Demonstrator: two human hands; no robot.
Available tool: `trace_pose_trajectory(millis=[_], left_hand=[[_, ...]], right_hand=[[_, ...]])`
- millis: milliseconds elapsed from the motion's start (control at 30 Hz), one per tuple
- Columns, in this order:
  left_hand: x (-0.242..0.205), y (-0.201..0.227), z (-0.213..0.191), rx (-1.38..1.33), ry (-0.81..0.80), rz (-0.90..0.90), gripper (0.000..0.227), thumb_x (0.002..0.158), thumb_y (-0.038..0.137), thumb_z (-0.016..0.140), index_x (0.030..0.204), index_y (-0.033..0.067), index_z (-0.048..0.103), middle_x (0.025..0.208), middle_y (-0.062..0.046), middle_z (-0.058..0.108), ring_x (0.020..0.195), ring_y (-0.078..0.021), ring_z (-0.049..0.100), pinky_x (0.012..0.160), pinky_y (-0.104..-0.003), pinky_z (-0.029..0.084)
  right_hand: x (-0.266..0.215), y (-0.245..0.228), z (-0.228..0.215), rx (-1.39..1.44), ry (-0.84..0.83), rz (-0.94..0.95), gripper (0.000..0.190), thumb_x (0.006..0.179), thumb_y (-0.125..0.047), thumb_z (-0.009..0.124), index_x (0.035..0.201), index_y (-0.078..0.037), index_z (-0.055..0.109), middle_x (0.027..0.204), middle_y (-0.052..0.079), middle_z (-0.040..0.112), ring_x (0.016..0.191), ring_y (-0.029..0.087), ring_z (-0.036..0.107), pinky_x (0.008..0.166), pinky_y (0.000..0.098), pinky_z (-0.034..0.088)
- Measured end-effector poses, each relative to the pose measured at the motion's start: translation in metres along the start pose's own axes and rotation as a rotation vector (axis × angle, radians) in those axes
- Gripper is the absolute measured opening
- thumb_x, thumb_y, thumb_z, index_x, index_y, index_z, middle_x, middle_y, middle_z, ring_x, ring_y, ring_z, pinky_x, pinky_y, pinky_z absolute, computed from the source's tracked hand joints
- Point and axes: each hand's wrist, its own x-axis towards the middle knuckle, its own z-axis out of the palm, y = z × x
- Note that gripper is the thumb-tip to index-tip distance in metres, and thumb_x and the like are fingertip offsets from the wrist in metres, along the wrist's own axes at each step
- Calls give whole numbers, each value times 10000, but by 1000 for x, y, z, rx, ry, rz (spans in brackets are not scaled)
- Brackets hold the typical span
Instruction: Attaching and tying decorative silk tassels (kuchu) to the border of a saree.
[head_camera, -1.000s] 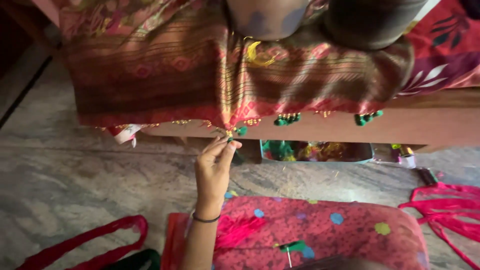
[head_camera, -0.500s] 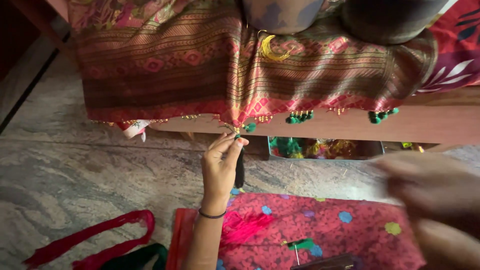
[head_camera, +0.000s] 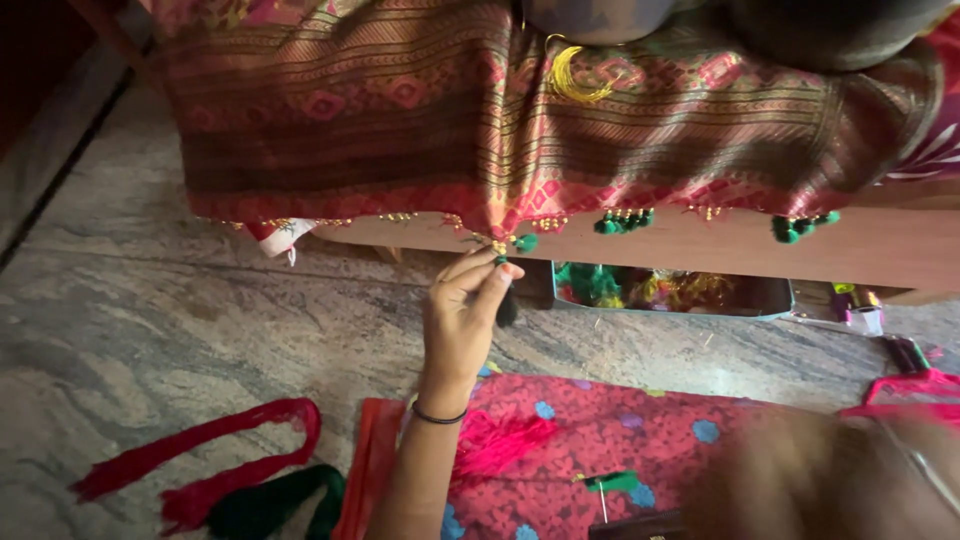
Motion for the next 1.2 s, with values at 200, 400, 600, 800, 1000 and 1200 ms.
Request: trace_pose_trajectory(millis=[200,400,600,800,1000,1200], left_hand=[[3,1,-5,-248,-120,-158,193,993,134,681,975,-18,799,999,-93,746,1033,-175,665,951,-312,499],[8,-10,-10,-607,-216,-416,219,970,90,668,1122,-38,759,1054,-51,762,982,-79,654,918,-238,494],[7,-22,-7,-559,-227,-427,239,978,81,650,1134,-66,759,1012,-73,777,953,-97,675,904,-248,507],[10,-27,-6,-578,-254,-417,232,994,93,636,1098,-68,766,1014,-67,778,951,-86,679,893,-229,509],[5,-32,-4,-460,-242,-395,192,1003,108,652,1009,-33,784,950,-66,770,875,-104,653,829,-261,504],[-4,-12,-1,-16,-13,32,164,994,98,665,938,-20,764,1084,-148,783,1178,-282,675,1027,-424,498]], right_hand=[[188,44,90,-54,-27,97,122,934,-149,671,965,-50,736,848,4,718,765,93,648,690,284,540],[212,57,108,-302,28,130,117,878,-153,747,948,-62,769,734,36,687,642,130,627,588,317,491],[216,61,110,-759,105,-539,84,759,-101,793,837,-70,797,752,93,680,752,280,621,690,427,491],[221,60,104,-758,17,-564,84,751,-60,761,827,-79,790,784,72,699,772,285,635,721,427,504],[220,57,104,-788,-10,-559,90,775,-74,767,860,-58,794,774,99,685,770,284,647,708,423,520],[238,39,82,-1031,-27,-551,66,781,-35,740,834,-30,779,748,109,646,785,268,612,714,420,530]])
